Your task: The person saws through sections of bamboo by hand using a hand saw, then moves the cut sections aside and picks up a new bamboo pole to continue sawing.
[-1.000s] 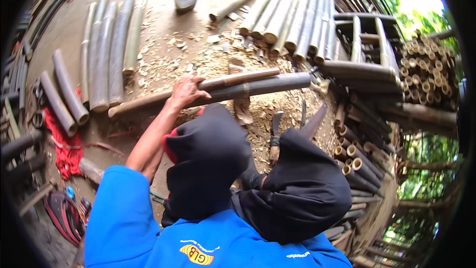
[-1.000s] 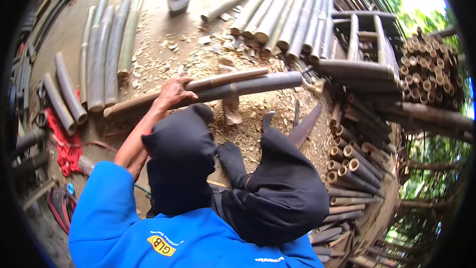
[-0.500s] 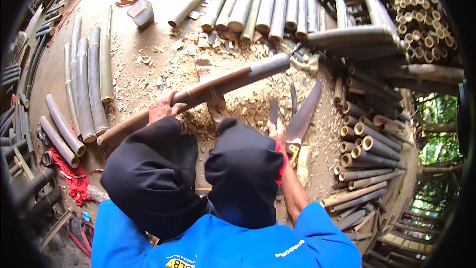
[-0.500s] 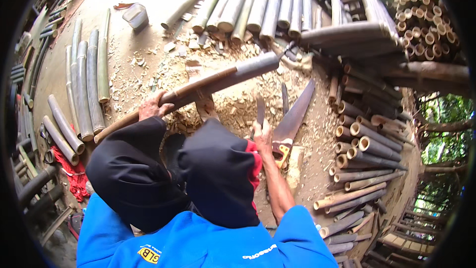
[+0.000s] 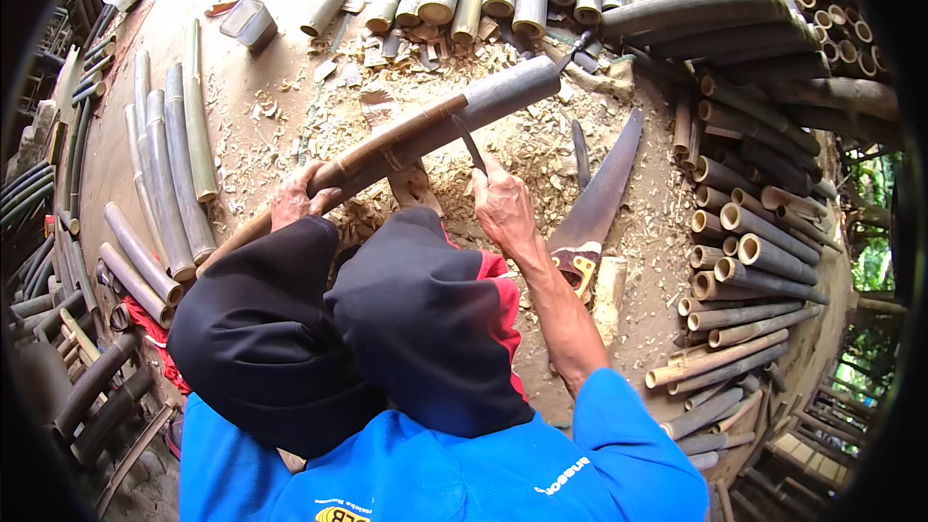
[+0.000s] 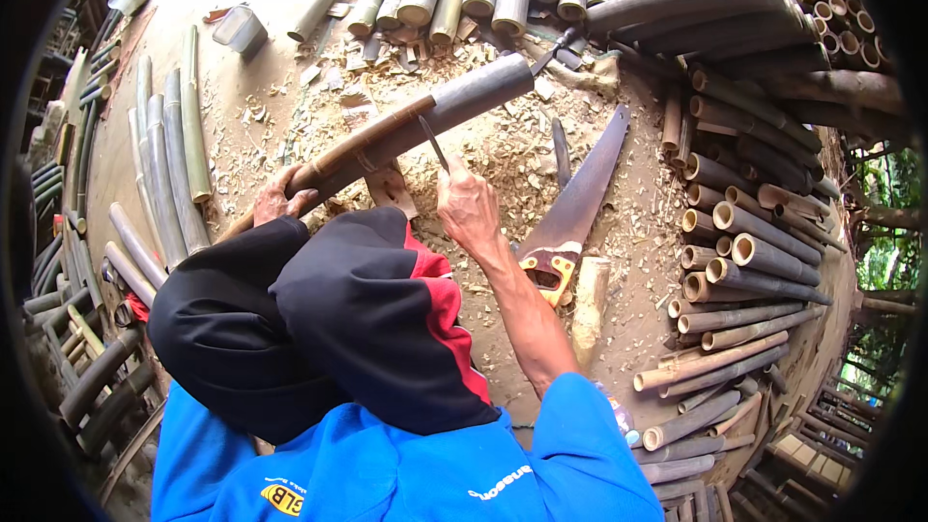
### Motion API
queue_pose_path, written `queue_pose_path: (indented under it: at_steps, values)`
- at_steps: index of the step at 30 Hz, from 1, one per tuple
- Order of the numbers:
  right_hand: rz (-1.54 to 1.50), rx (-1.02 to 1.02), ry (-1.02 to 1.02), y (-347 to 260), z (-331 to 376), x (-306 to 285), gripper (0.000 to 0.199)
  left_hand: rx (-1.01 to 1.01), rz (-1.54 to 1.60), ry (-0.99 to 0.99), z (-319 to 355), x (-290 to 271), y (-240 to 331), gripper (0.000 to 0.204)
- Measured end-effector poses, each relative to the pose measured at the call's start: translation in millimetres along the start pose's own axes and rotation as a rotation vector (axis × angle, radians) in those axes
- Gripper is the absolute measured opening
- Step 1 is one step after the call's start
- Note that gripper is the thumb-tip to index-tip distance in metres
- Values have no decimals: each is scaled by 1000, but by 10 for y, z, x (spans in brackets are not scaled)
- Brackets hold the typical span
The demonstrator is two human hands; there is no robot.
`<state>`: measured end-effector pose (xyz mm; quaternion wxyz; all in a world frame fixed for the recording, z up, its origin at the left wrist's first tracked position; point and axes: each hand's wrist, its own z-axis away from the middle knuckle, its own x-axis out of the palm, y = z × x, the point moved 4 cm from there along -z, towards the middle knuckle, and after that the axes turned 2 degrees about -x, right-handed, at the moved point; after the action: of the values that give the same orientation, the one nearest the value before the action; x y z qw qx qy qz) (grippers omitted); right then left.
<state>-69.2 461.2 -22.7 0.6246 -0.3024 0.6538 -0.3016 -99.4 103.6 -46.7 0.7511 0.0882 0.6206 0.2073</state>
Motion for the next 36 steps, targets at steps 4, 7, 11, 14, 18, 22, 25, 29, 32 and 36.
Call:
queue_pose_path:
  at_steps: [4, 7, 11, 14, 18, 22, 25, 29, 32, 36]
  values:
    - [236, -161, 28, 13, 21, 13, 27, 14, 69, -26, 29, 3, 26, 56]
    - [282, -78, -158, 392, 240, 29, 32, -16, -13, -22, 7, 14, -30, 59]
    - [293, 144, -143, 741, 936, 116, 48, 21, -7, -17, -84, 71, -322, 58]
    - [452, 216, -99, 656, 946, 198, 62, 91, 14, 2, -1, -70, -159, 54]
    - [584, 165, 3, 692, 956, 164, 88, 167, 14, 246, -22, -435, -149, 54]
    - [415, -384, 274, -822, 343, -561, 101, 421, 19, 399, 168, -907, -258, 56]
    - [511, -692, 310, -1693, -86, -1022, 112, 595, -162, 336, 236, -1202, 53, 62]
    - [801, -797, 106, -1618, -741, -1085, 110, 943, -418, 349, 152, -1942, 917, 63]
    - [502, -773, -18, -1148, -900, -1038, 51, 1135, -645, 572, -115, -2350, 1504, 75]
    - [148, -421, 119, -200, -809, -1054, 32, 950, -329, 663, -394, -2398, 1998, 92]
